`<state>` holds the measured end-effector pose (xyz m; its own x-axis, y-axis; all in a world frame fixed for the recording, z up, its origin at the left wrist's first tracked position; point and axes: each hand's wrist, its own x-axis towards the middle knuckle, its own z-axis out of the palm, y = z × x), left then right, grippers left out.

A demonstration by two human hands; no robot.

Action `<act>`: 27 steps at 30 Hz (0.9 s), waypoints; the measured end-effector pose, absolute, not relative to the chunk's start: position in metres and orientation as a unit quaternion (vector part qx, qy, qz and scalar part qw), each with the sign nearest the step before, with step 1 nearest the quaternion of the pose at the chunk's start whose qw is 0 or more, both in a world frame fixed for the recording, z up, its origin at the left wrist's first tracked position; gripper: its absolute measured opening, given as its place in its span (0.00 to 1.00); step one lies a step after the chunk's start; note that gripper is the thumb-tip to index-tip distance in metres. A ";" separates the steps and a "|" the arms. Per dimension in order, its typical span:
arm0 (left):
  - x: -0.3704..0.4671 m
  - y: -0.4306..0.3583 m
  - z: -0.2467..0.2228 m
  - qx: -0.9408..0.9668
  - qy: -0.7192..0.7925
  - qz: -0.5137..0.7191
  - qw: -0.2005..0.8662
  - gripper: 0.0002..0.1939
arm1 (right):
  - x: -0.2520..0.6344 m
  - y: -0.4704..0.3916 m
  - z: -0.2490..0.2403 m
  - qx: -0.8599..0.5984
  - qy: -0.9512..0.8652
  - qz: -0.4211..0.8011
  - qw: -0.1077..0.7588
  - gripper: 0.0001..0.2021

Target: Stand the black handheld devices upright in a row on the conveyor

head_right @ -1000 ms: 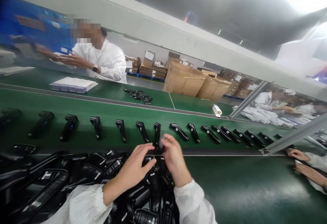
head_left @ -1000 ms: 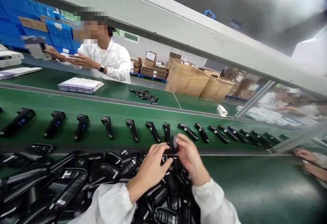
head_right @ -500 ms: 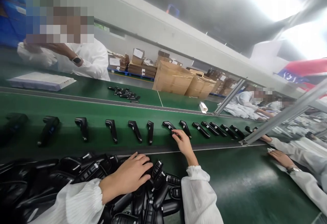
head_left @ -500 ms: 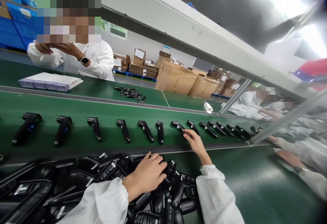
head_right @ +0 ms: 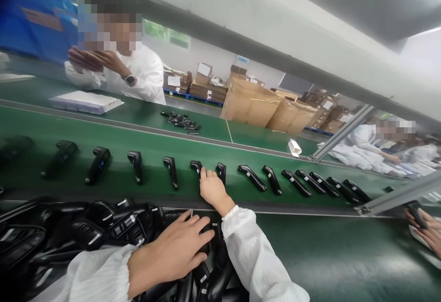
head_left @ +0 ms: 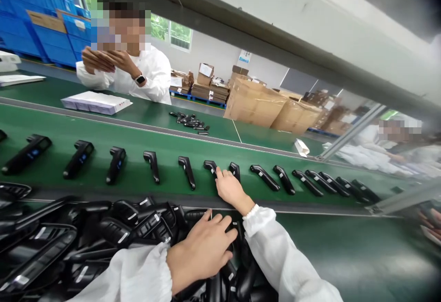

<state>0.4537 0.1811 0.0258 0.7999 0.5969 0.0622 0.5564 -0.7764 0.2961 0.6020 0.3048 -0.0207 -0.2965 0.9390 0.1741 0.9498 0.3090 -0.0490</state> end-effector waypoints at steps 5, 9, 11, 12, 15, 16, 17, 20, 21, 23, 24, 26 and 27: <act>0.467 0.185 0.023 0.949 0.280 0.070 0.127 0.13 | 0.606 0.313 -0.014 -0.608 -0.787 -0.077 0.064 0.25; 0.466 0.186 0.025 0.948 0.284 0.047 0.133 0.14 | 0.691 0.301 0.005 -0.630 -0.753 -0.119 0.148 0.24; 0.463 0.187 0.029 0.948 0.281 0.032 0.143 0.15 | 0.751 0.293 0.009 -0.709 -0.670 -0.165 0.144 0.25; 0.463 0.188 0.032 0.948 0.278 0.026 0.150 0.17 | 0.779 0.290 0.008 -0.734 -0.650 -0.166 0.105 0.27; 0.464 0.189 0.037 0.949 0.265 0.027 0.168 0.23 | 0.832 0.289 -0.004 -0.735 -0.666 -0.125 -0.024 0.28; 0.466 0.190 0.037 0.949 0.262 0.029 0.172 0.23 | 0.838 0.291 -0.010 -0.728 -0.673 -0.122 -0.048 0.28; 0.467 0.190 0.036 0.950 0.258 0.031 0.173 0.23 | 0.841 0.294 -0.016 -0.723 -0.676 -0.128 -0.062 0.28; 0.470 0.191 0.029 0.957 0.246 0.028 0.153 0.16 | 0.832 0.302 -0.031 -0.728 -0.664 -0.153 -0.070 0.29; 0.470 0.191 0.027 0.960 0.239 0.029 0.141 0.13 | 0.828 0.305 -0.034 -0.737 -0.654 -0.158 -0.069 0.29; 0.472 0.192 0.023 0.968 0.220 0.032 0.118 0.09 | 0.821 0.311 -0.038 -0.760 -0.626 -0.164 -0.062 0.29; 0.472 0.192 0.022 0.970 0.213 0.037 0.111 0.09 | 0.819 0.314 -0.038 -0.769 -0.615 -0.161 -0.060 0.29; 0.473 0.193 0.022 0.968 0.214 0.051 0.118 0.08 | 0.817 0.318 -0.035 -0.778 -0.608 -0.145 -0.063 0.29; 0.473 0.194 0.024 0.963 0.225 0.062 0.133 0.09 | 0.818 0.320 -0.033 -0.776 -0.613 -0.132 -0.067 0.30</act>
<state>0.4725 0.1939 0.0241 0.8907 0.4506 0.0598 0.4175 -0.8632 0.2839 0.8180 0.3195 -0.0327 0.2142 0.9690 0.1230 0.9335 -0.2402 0.2662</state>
